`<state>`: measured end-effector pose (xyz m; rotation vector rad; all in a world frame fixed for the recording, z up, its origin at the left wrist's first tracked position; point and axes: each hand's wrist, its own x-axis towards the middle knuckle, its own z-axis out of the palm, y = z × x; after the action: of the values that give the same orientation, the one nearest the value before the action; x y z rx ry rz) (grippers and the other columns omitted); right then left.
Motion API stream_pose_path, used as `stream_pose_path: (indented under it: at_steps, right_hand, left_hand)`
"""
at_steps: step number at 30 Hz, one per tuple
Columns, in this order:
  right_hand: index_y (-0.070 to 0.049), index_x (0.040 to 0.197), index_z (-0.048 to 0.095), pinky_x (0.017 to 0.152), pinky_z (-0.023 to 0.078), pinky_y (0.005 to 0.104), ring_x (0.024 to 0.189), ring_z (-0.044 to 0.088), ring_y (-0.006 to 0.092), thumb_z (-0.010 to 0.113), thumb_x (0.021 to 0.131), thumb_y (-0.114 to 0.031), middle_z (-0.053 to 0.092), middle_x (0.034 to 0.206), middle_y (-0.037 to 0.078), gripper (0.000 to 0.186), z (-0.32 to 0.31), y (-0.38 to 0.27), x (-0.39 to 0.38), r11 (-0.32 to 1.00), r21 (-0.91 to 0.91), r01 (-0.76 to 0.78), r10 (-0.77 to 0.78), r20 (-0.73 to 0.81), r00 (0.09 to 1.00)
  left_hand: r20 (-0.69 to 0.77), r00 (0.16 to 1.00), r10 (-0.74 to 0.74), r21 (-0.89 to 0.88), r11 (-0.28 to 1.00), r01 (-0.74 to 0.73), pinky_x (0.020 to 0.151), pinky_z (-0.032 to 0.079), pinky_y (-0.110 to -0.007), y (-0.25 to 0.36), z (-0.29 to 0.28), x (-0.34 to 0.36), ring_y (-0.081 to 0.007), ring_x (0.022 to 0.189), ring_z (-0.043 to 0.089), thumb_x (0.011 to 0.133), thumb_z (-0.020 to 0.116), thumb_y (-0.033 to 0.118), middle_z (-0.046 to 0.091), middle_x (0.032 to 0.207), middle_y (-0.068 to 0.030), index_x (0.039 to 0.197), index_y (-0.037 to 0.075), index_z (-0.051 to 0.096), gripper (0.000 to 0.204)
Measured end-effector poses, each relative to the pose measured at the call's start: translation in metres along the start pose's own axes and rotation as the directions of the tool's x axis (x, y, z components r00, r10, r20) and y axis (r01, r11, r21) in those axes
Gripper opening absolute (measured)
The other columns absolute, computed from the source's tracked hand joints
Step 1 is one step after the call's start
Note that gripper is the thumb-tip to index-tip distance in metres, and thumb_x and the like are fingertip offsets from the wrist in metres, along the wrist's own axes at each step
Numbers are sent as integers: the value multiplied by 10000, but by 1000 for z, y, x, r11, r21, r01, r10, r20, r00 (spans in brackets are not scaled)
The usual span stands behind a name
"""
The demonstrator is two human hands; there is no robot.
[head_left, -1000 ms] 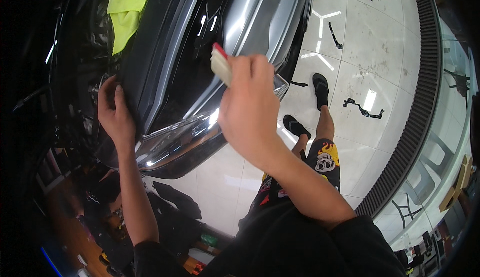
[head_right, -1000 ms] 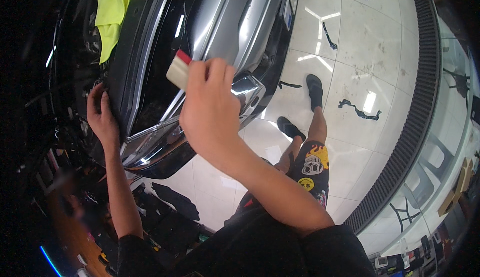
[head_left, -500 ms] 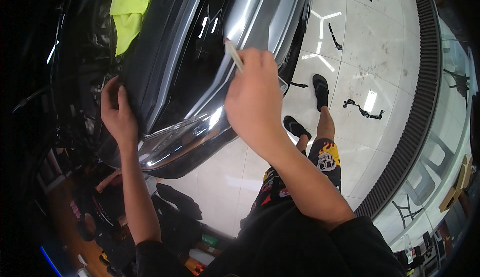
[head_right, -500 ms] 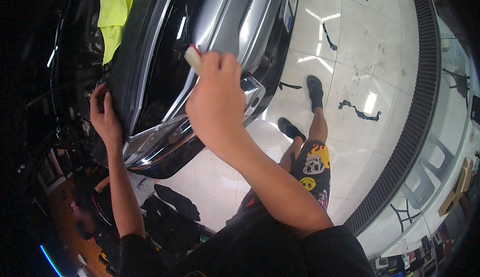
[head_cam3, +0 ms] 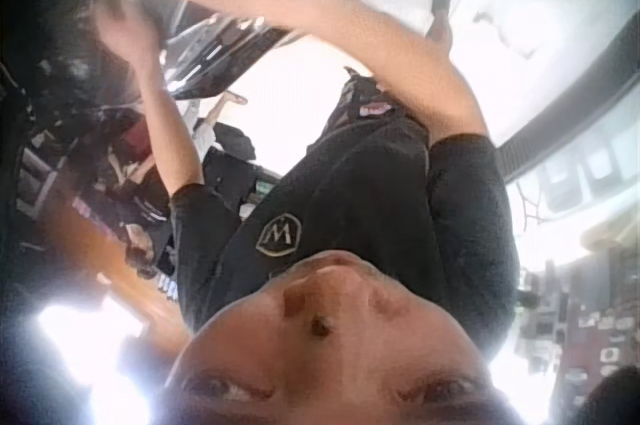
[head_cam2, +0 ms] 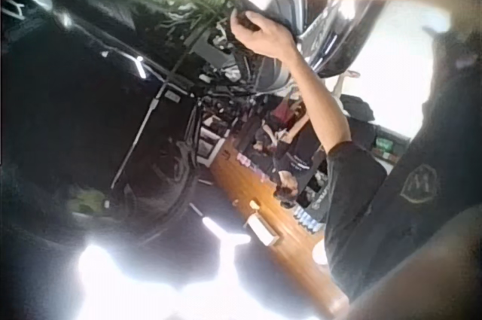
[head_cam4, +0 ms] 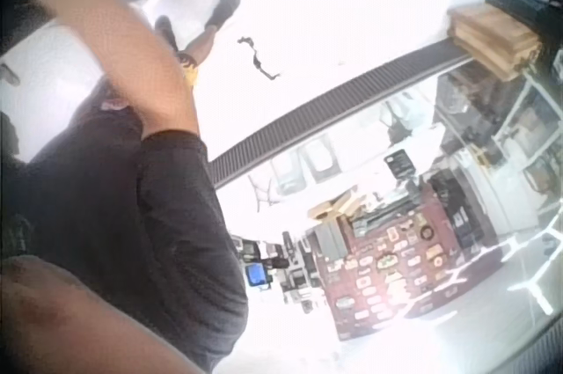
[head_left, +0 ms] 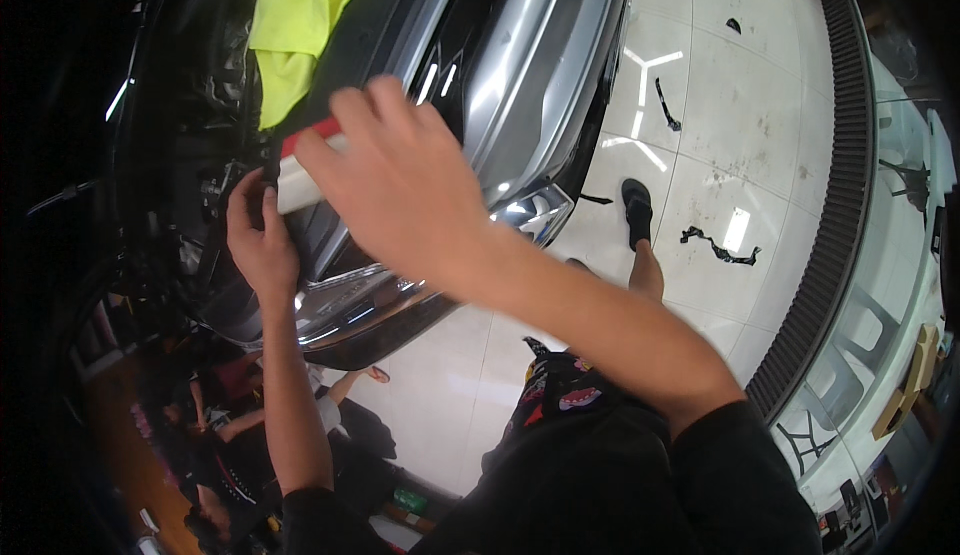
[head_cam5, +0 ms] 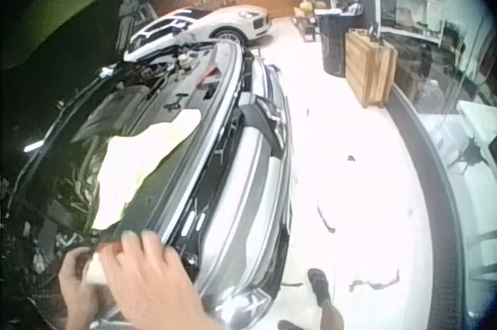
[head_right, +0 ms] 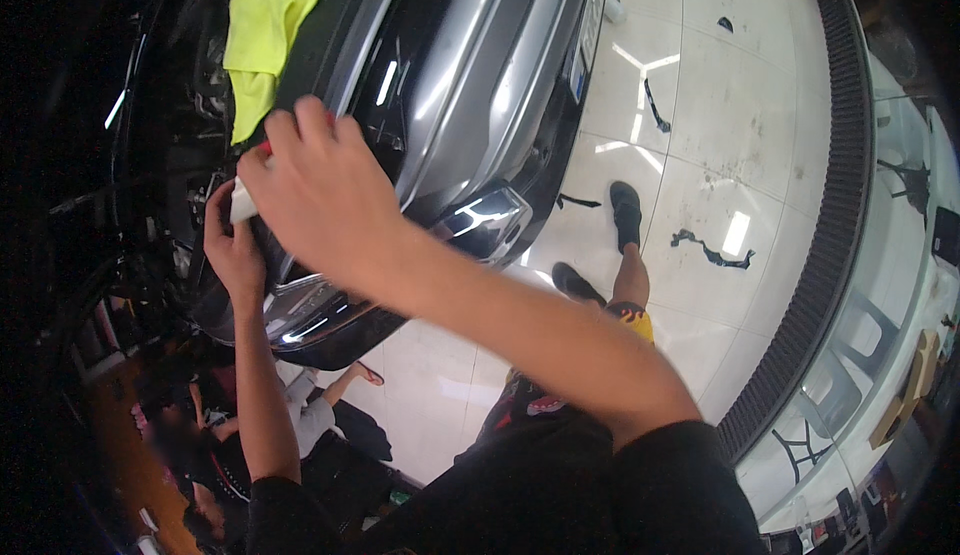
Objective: The person applies a transparent protective film to the front bumper and headlight area of a black car. They use a yellow cloth to wipe the surface, a red squeegee to smooth the film and remove bubbles, and a knife to trim excess film along the edges.
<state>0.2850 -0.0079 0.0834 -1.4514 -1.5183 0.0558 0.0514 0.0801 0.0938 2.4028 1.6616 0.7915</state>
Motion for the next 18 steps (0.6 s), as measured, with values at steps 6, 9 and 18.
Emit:
stream_pose_path:
  at_steps: [6,9,18]
  right_hand:
    - [-40,947,750,842,498,379,1111,583,314,697,821,-149,661,1033,149,175,39,27,60,962,-136,236,-208,193,959]
    - [0,1001,728,899,521,408,1144,572,356,713,786,-53,625,1113,187,222,30,24,63,977,56,206,-214,256,943]
    - [-21,1213,675,1026,515,439,1255,574,375,611,854,45,598,1288,177,371,-61,39,24,929,359,-89,-23,295,955]
  left_hand:
    - [-40,996,-74,53,996,76,985,507,-369,16,-7,-1,-259,1081,689,1012,620,132,706,1182,-147,1288,41,671,294]
    - [-43,993,-106,68,992,109,985,508,-372,23,-13,-2,-268,1073,686,1005,625,126,695,1166,-146,1292,47,664,300]
    - [-78,996,-41,74,996,47,922,511,-403,20,-17,-3,-307,1004,660,962,641,92,672,1069,-145,1269,51,663,311]
